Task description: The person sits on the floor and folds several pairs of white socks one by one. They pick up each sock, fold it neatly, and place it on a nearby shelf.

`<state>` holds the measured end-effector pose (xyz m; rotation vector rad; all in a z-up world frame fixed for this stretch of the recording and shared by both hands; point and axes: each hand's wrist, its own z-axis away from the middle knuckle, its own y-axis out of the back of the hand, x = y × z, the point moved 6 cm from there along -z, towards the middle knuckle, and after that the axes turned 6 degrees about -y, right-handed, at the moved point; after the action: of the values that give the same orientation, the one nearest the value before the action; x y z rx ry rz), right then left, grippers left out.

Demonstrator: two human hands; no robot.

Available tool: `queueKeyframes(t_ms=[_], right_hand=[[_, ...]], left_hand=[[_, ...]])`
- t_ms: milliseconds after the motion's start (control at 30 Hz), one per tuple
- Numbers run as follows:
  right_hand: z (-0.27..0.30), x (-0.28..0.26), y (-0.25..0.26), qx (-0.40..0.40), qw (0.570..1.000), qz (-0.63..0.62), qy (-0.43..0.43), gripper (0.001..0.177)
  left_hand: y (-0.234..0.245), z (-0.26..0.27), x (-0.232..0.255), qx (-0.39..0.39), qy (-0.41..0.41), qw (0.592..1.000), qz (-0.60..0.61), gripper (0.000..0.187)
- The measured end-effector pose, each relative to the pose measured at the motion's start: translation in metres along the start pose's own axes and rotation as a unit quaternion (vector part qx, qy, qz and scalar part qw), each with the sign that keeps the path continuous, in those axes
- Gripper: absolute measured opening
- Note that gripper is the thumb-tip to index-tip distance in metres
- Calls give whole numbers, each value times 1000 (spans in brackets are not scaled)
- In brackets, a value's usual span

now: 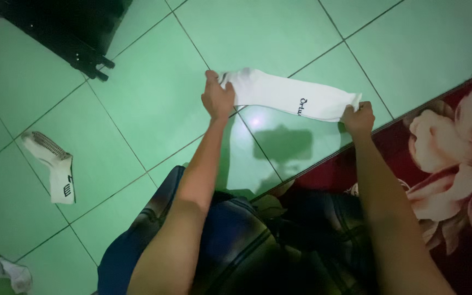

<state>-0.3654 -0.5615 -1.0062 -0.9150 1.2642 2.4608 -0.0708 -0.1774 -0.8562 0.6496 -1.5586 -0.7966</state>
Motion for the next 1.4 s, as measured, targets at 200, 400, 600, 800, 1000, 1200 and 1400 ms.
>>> queueKeyframes(t_ms=[200,400,600,800,1000,1200,1400], right_hand=[[9,-8,8,-18,998,-5,-53,41],[14,-10,15,-18,999,23,-25,37],[19,-8,17,-36,997,-10,-64,37],[10,-4,16,-31,997,-68,2,35],[4,8,11,-35,998,-56,-12,36],[3,11,13,-15,994,-105,33,36],[4,10,25,-17,997,-77,-14,32]], left_hand=[[-16,34,73,-3,-52,998,-22,51],[-65,62,108,-100,-81,991,-32,46],[-106,79,121,-159,-156,974,-36,54],[-134,97,92,-188,-270,934,-138,60],[-139,97,64,-257,-287,897,-216,65],[-127,96,81,-277,-265,889,-250,62],[-132,127,93,-231,-384,868,-212,70]])
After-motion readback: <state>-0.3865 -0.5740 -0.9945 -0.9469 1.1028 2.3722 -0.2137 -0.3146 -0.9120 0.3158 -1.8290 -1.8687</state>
